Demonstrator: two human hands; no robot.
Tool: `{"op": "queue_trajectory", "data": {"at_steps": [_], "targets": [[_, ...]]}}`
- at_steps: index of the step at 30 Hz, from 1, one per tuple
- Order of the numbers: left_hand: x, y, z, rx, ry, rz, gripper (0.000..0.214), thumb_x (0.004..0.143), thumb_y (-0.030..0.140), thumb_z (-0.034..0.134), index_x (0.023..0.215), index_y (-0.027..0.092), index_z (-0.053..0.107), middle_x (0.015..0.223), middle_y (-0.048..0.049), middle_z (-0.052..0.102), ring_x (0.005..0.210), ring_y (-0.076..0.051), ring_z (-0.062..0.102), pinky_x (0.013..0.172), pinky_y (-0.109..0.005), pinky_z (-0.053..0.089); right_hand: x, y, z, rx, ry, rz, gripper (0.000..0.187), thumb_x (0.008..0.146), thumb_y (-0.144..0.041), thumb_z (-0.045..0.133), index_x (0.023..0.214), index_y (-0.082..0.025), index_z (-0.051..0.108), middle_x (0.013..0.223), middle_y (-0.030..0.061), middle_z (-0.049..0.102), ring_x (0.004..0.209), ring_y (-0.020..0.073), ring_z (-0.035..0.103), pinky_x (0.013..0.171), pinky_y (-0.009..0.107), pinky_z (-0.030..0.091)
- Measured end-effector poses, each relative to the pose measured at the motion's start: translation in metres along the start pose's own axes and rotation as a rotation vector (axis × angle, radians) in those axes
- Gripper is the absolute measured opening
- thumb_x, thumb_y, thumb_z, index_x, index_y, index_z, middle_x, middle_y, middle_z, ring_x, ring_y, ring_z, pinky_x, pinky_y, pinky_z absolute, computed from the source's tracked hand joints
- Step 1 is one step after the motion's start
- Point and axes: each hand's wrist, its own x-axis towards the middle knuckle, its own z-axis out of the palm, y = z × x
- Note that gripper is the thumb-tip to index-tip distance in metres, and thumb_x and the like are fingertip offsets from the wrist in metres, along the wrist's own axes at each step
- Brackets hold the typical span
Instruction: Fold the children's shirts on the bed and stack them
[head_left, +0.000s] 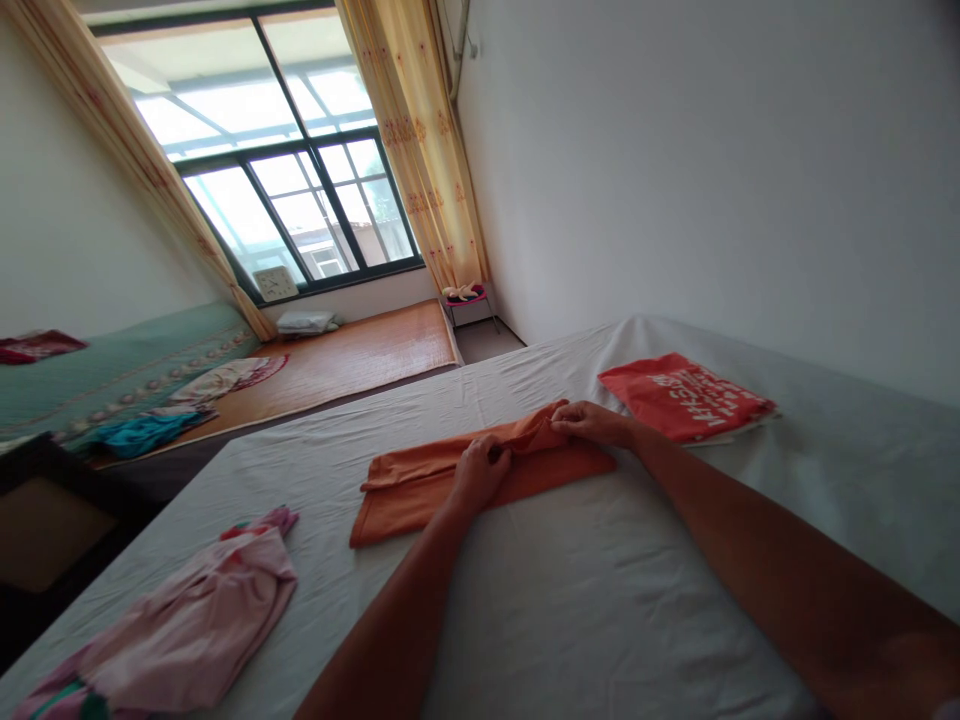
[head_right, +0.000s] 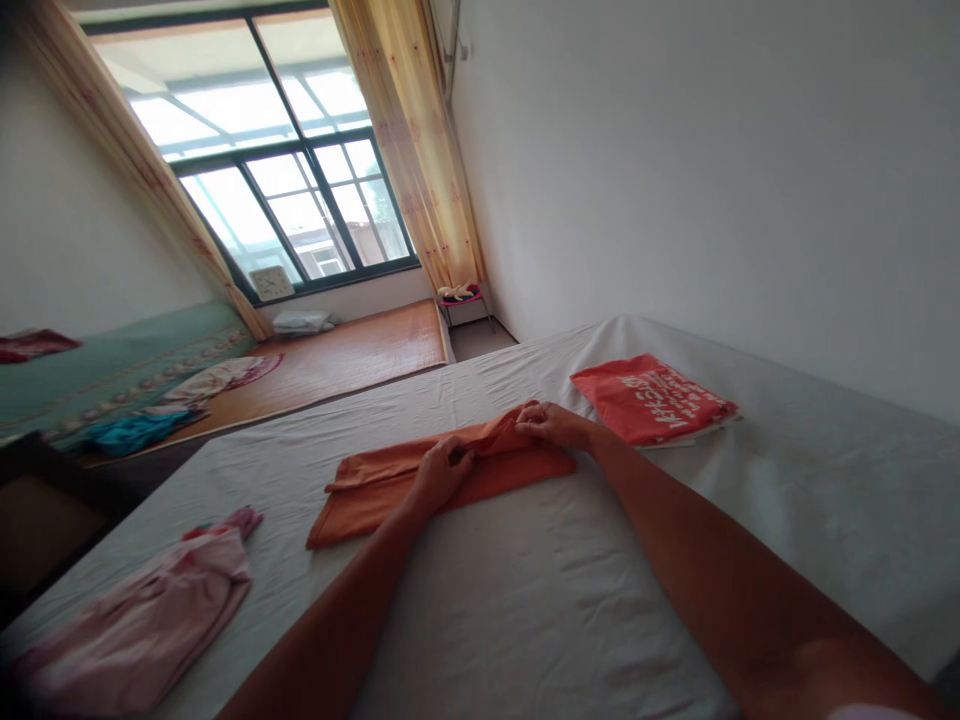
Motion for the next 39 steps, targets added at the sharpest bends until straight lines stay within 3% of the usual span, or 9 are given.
{"op": "queue_trajectory", "data": {"at_steps": [7, 12, 15, 18, 21, 24, 30, 35, 39], "targets": [[0.003, 0.004, 0.013, 0.002, 0.064, -0.114, 0.033, 0.081, 0.022, 0.054, 0.113, 0.027, 0.057, 0.075, -0.0001, 0.064, 0.077, -0.018, 0.059, 0.071, -0.030, 0.044, 0.009, 0.012, 0.015, -0.158, 0.215, 0.166, 0.018, 0.075, -0.032, 0.062, 0.084, -0.017, 0.058, 0.065, -0.0016, 0.061, 0.058, 0.0128, 0.056, 0.055, 0.024, 0.041], [-0.005, 0.017, 0.011, 0.167, 0.085, -0.028, 0.046, 0.081, 0.016, 0.051, 0.123, 0.032, 0.057, 0.113, -0.0092, 0.061, 0.104, -0.026, 0.054, 0.084, -0.039, 0.043, 0.007, 0.005, 0.021, -0.618, 0.373, 0.173, 0.017, 0.078, -0.025, 0.060, 0.094, -0.020, 0.060, 0.072, 0.0015, 0.065, 0.066, 0.0154, 0.058, 0.060, 0.025, 0.039], [-0.009, 0.022, 0.005, 0.209, 0.089, 0.106, 0.044, 0.082, 0.013, 0.051, 0.119, 0.034, 0.061, 0.128, -0.0061, 0.054, 0.118, -0.027, 0.045, 0.096, -0.044, 0.036, 0.007, -0.011, 0.027, -0.785, 0.474, 0.031, 0.013, 0.084, -0.026, 0.057, 0.094, -0.020, 0.063, 0.083, 0.0077, 0.067, 0.083, 0.0209, 0.058, 0.072, 0.029, 0.042], [-0.012, 0.023, 0.003, 0.217, 0.042, 0.256, 0.040, 0.086, 0.016, 0.050, 0.119, 0.035, 0.061, 0.133, -0.0021, 0.052, 0.126, -0.025, 0.038, 0.104, -0.044, 0.029, 0.010, -0.027, 0.040, -0.748, 0.383, -0.205, 0.018, 0.087, -0.019, 0.050, 0.097, -0.022, 0.065, 0.094, 0.0069, 0.069, 0.094, 0.0215, 0.057, 0.085, 0.033, 0.042], [-0.011, 0.018, 0.007, 0.253, 0.025, 0.241, 0.037, 0.088, 0.021, 0.049, 0.121, 0.032, 0.059, 0.136, -0.0041, 0.051, 0.128, -0.026, 0.038, 0.105, -0.045, 0.027, 0.011, -0.029, 0.056, -0.625, 0.203, -0.329, 0.028, 0.086, -0.012, 0.046, 0.104, -0.021, 0.065, 0.104, 0.0062, 0.068, 0.099, 0.0202, 0.057, 0.091, 0.033, 0.041], [-0.008, 0.011, 0.011, 0.232, -0.010, 0.105, 0.033, 0.092, 0.028, 0.044, 0.120, 0.028, 0.061, 0.125, -0.0070, 0.059, 0.119, -0.027, 0.047, 0.099, -0.044, 0.034, 0.014, -0.018, 0.063, -0.580, 0.206, -0.290, 0.030, 0.084, -0.009, 0.047, 0.107, -0.018, 0.064, 0.105, 0.0087, 0.067, 0.101, 0.0213, 0.057, 0.091, 0.035, 0.042], [-0.005, 0.013, 0.001, 0.201, 0.090, -0.030, 0.035, 0.091, 0.024, 0.046, 0.125, 0.025, 0.055, 0.123, -0.0060, 0.061, 0.114, -0.023, 0.050, 0.093, -0.037, 0.039, 0.015, -0.012, 0.052, -0.632, 0.478, -0.180, 0.017, 0.084, -0.010, 0.049, 0.093, -0.017, 0.062, 0.092, 0.0072, 0.065, 0.089, 0.0196, 0.058, 0.087, 0.034, 0.044], [-0.010, 0.020, 0.000, 0.237, 0.051, 0.219, 0.025, 0.093, 0.024, 0.045, 0.105, 0.027, 0.066, 0.114, -0.0012, 0.065, 0.113, -0.020, 0.049, 0.099, -0.036, 0.034, 0.013, -0.018, 0.060, -0.673, 0.250, -0.263, 0.018, 0.082, -0.010, 0.052, 0.089, -0.019, 0.065, 0.095, 0.0054, 0.067, 0.095, 0.0194, 0.057, 0.090, 0.033, 0.042], [-0.011, 0.013, 0.010, 0.284, 0.003, 0.142, 0.027, 0.093, 0.030, 0.045, 0.111, 0.030, 0.065, 0.123, -0.0002, 0.060, 0.115, -0.022, 0.048, 0.096, -0.037, 0.036, 0.014, -0.009, 0.061, -0.718, 0.228, -0.162, 0.016, 0.085, -0.017, 0.054, 0.091, -0.018, 0.068, 0.098, 0.0074, 0.067, 0.098, 0.0205, 0.056, 0.093, 0.035, 0.041]]}}
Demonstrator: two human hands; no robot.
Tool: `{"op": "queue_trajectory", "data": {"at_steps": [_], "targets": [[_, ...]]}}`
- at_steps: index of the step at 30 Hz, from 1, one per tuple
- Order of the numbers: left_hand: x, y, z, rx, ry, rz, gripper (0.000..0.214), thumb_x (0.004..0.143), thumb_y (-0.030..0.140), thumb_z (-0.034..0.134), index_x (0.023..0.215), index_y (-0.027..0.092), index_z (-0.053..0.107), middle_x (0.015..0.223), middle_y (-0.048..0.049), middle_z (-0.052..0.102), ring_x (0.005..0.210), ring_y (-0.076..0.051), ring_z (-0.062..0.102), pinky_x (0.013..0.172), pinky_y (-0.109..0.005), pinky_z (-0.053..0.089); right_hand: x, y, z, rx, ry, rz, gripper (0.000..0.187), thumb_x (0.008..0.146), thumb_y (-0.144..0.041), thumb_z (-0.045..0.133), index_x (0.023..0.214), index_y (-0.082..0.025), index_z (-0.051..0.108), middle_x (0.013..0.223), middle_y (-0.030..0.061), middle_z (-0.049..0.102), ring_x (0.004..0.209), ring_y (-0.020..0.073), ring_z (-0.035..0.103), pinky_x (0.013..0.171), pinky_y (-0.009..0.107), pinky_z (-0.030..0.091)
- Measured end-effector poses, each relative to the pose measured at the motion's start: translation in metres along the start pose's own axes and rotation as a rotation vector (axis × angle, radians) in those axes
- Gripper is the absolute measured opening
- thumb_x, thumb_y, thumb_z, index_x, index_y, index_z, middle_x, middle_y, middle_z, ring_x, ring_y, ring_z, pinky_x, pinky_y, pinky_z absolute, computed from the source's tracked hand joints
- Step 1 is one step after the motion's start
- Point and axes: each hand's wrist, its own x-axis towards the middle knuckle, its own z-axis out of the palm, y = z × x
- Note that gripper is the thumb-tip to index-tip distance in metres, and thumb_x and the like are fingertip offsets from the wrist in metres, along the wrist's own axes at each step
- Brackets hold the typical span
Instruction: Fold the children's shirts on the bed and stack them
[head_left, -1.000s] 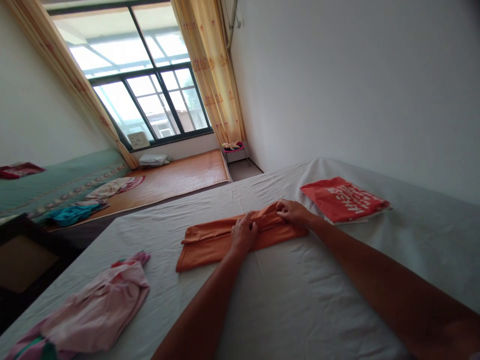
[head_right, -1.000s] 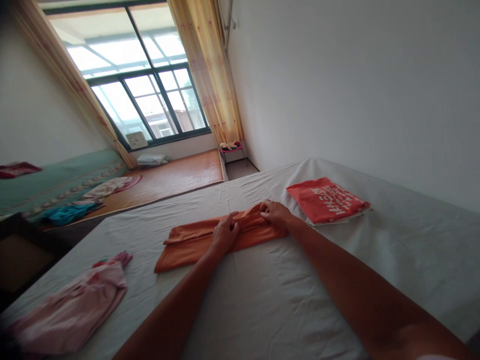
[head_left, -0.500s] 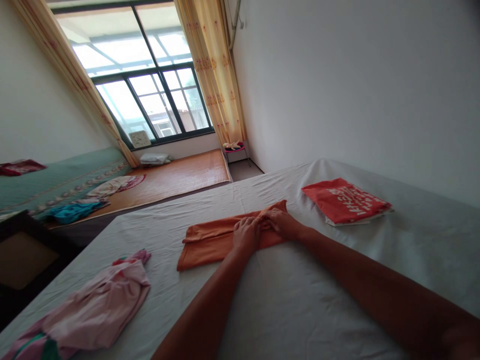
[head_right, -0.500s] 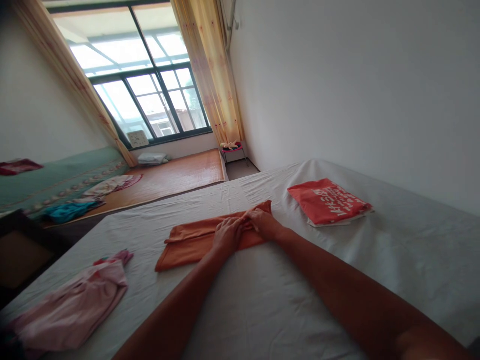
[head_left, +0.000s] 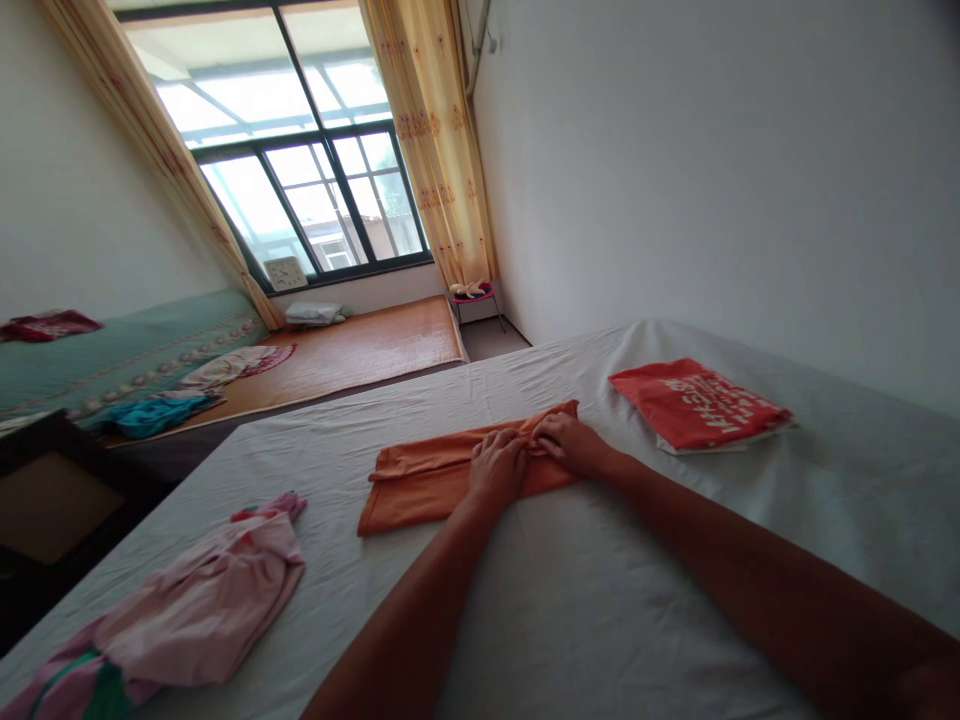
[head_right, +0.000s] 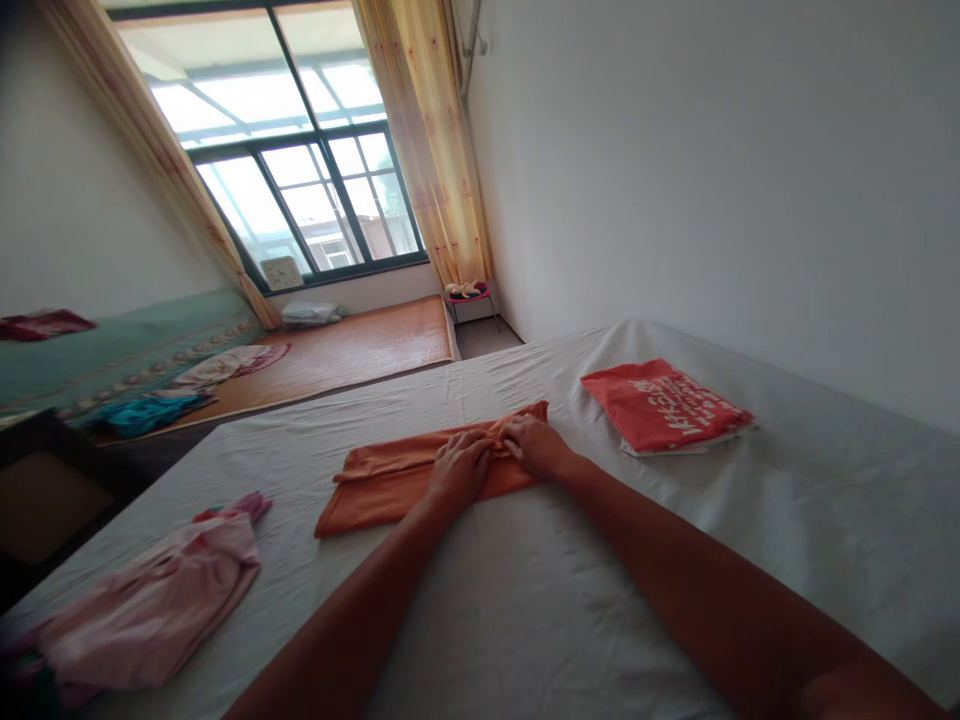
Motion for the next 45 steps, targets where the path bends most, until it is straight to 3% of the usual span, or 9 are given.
{"op": "queue_trajectory", "data": {"at_steps": [6, 14, 19, 22, 24, 26, 30, 35, 45], "targets": [[-0.001, -0.007, 0.004, 0.020, -0.047, -0.061, 0.033, 0.093, 0.035, 0.043, 0.121, 0.033, 0.060, 0.131, -0.0018, 0.053, 0.119, -0.023, 0.045, 0.096, -0.039, 0.037, -0.003, 0.035, -0.007, -0.100, 0.039, 0.190, 0.018, 0.085, -0.016, 0.051, 0.093, -0.018, 0.067, 0.099, 0.0075, 0.065, 0.099, 0.0187, 0.057, 0.094, 0.031, 0.041], [-0.001, -0.007, 0.006, 0.016, -0.063, -0.036, 0.034, 0.093, 0.034, 0.042, 0.123, 0.032, 0.058, 0.131, -0.0026, 0.052, 0.121, -0.023, 0.043, 0.098, -0.039, 0.037, -0.001, 0.053, -0.008, -0.127, 0.223, 0.448, 0.043, 0.088, -0.034, 0.052, 0.126, -0.013, 0.049, 0.119, 0.0149, 0.061, 0.110, 0.0235, 0.056, 0.092, 0.033, 0.043], [0.000, -0.006, 0.004, 0.048, -0.030, -0.022, 0.034, 0.092, 0.035, 0.043, 0.123, 0.032, 0.058, 0.138, -0.0022, 0.048, 0.125, -0.023, 0.040, 0.102, -0.040, 0.033, 0.004, 0.064, -0.011, -0.036, 0.162, 0.484, 0.022, 0.084, -0.021, 0.054, 0.105, -0.020, 0.061, 0.096, 0.0044, 0.071, 0.090, 0.0183, 0.065, 0.078, 0.026, 0.047], [0.000, -0.004, 0.003, 0.069, -0.043, -0.014, 0.035, 0.094, 0.037, 0.041, 0.124, 0.033, 0.057, 0.139, -0.0012, 0.047, 0.127, -0.022, 0.039, 0.104, -0.040, 0.032, 0.003, 0.069, -0.016, -0.072, 0.220, 0.532, 0.025, 0.083, -0.018, 0.054, 0.106, -0.016, 0.061, 0.094, 0.0073, 0.071, 0.089, 0.0208, 0.065, 0.080, 0.030, 0.048], [0.000, -0.003, 0.003, 0.075, -0.082, -0.022, 0.037, 0.094, 0.039, 0.038, 0.126, 0.033, 0.056, 0.138, -0.0011, 0.049, 0.126, -0.022, 0.041, 0.103, -0.040, 0.033, 0.004, 0.064, -0.021, -0.113, 0.273, 0.503, 0.030, 0.085, -0.018, 0.051, 0.113, -0.013, 0.059, 0.105, 0.0122, 0.069, 0.102, 0.0235, 0.061, 0.091, 0.034, 0.044], [0.000, -0.002, 0.003, 0.077, -0.111, -0.034, 0.038, 0.095, 0.041, 0.037, 0.128, 0.033, 0.055, 0.136, -0.0015, 0.051, 0.125, -0.023, 0.042, 0.103, -0.040, 0.033, 0.005, 0.049, -0.022, -0.152, 0.290, 0.354, 0.034, 0.089, -0.017, 0.043, 0.119, -0.012, 0.058, 0.119, 0.0138, 0.063, 0.114, 0.0232, 0.054, 0.101, 0.036, 0.037], [0.000, -0.002, 0.004, 0.070, -0.124, -0.037, 0.040, 0.095, 0.042, 0.035, 0.129, 0.033, 0.053, 0.136, -0.0023, 0.050, 0.125, -0.023, 0.042, 0.104, -0.040, 0.033, 0.004, 0.006, -0.009, -0.170, 0.044, -0.020, 0.042, 0.094, -0.024, 0.033, 0.130, -0.014, 0.052, 0.135, 0.0123, 0.053, 0.128, 0.0207, 0.043, 0.108, 0.037, 0.030], [-0.002, -0.019, 0.002, 0.060, -0.163, -0.082, 0.045, 0.096, 0.043, 0.031, 0.138, 0.032, 0.041, 0.142, -0.0023, 0.044, 0.130, -0.020, 0.039, 0.108, -0.038, 0.029, -0.006, -0.018, 0.014, -0.151, -0.235, 0.025, 0.064, 0.094, -0.051, 0.030, 0.141, -0.010, 0.040, 0.147, 0.0156, 0.038, 0.138, 0.0259, 0.030, 0.112, 0.043, 0.021], [-0.032, -0.105, -0.039, 0.222, -0.265, -0.486, 0.051, 0.095, 0.044, 0.028, 0.141, 0.024, 0.038, 0.151, -0.0069, 0.033, 0.140, -0.024, 0.025, 0.113, -0.046, 0.017, -0.009, -0.009, 0.017, -0.130, -0.221, 0.017, 0.061, 0.093, -0.052, 0.030, 0.142, -0.017, 0.039, 0.148, 0.0110, 0.037, 0.139, 0.0243, 0.029, 0.113, 0.044, 0.021]]}}
